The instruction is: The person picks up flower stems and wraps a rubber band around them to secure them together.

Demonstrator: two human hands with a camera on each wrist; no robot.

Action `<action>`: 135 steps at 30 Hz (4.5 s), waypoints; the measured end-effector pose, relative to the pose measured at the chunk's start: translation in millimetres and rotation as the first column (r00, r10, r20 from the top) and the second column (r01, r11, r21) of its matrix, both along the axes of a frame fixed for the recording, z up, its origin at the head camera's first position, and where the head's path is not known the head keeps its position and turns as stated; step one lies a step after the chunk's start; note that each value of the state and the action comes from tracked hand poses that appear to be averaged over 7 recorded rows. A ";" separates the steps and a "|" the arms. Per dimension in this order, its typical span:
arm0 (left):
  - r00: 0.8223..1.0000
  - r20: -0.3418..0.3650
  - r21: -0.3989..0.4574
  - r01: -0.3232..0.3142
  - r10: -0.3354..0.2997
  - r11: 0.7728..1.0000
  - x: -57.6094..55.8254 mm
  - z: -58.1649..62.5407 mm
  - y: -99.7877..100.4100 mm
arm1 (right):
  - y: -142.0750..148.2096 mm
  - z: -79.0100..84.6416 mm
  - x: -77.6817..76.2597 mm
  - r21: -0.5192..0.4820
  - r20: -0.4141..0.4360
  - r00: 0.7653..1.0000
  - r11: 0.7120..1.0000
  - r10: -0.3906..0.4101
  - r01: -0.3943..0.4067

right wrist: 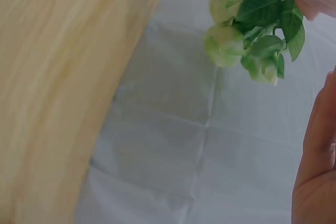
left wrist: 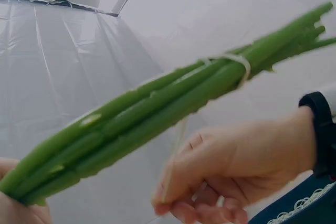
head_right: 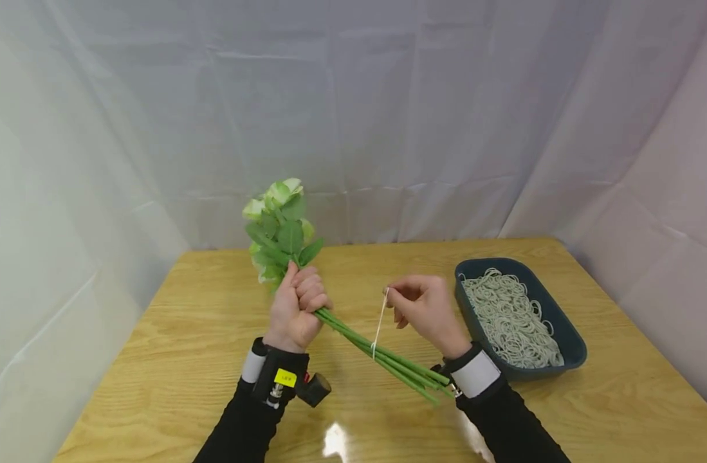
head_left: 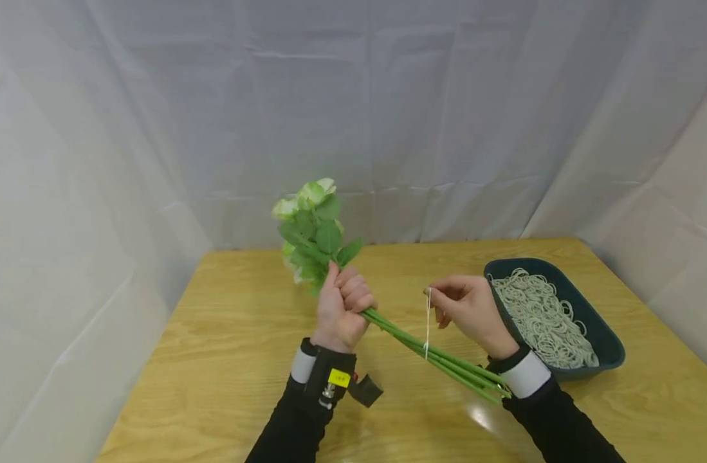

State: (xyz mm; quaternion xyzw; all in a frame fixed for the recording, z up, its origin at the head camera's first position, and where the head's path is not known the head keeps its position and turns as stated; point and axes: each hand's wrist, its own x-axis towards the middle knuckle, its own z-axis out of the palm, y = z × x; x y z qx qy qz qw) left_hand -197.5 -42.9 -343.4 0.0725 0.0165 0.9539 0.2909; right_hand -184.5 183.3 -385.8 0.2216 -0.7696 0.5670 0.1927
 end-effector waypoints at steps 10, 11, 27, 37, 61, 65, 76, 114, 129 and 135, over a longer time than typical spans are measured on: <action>0.992 0.037 0.103 -0.125 0.122 0.987 7.7 5.7 -0.5 | -38.5 -31.7 11.9 -0.159 0.275 0.956 0.985 0.105 -0.062; 0.991 0.044 0.127 -0.132 0.127 0.983 7.9 6.0 -0.9 | -42.4 -34.3 14.1 -0.184 0.296 0.946 0.980 0.130 -0.077; 0.764 0.002 0.069 -0.644 0.645 0.762 9.1 11.7 6.9 | -94.5 -42.6 77.6 -0.424 0.625 0.735 0.905 0.263 0.037; 0.563 -0.187 -0.079 -0.825 0.805 0.559 6.3 6.8 10.5 | -97.5 -32.2 97.2 -0.367 0.501 0.865 0.906 0.001 0.211; 0.647 -0.467 -0.373 -0.762 0.603 0.529 1.6 -4.2 19.0 | -41.9 -5.5 68.4 0.147 -0.713 0.659 0.866 -0.241 0.477; 0.681 -0.486 -0.411 -0.731 0.547 0.545 0.1 -4.5 17.2 | -36.3 8.2 63.7 0.193 -0.756 0.622 0.839 -0.204 0.510; 0.790 -0.495 -0.490 -0.597 0.361 0.635 -5.0 -5.5 10.8 | -16.5 41.3 55.9 0.303 -0.817 0.559 0.721 -0.140 0.623; 0.865 -0.400 -0.467 -0.477 0.304 0.744 -8.6 -2.5 -22.9 | -5.3 -18.2 93.7 0.264 -0.198 0.845 0.804 -0.496 0.533; 0.901 -0.316 -0.477 -0.422 0.298 0.771 -11.8 -3.8 -27.3 | -5.3 -28.5 103.9 0.177 0.284 0.869 0.913 -0.405 0.368; 0.922 -0.228 -0.463 -0.387 0.314 0.797 -13.2 -5.3 -26.7 | -6.5 -30.6 106.7 0.144 0.345 0.858 0.925 -0.380 0.352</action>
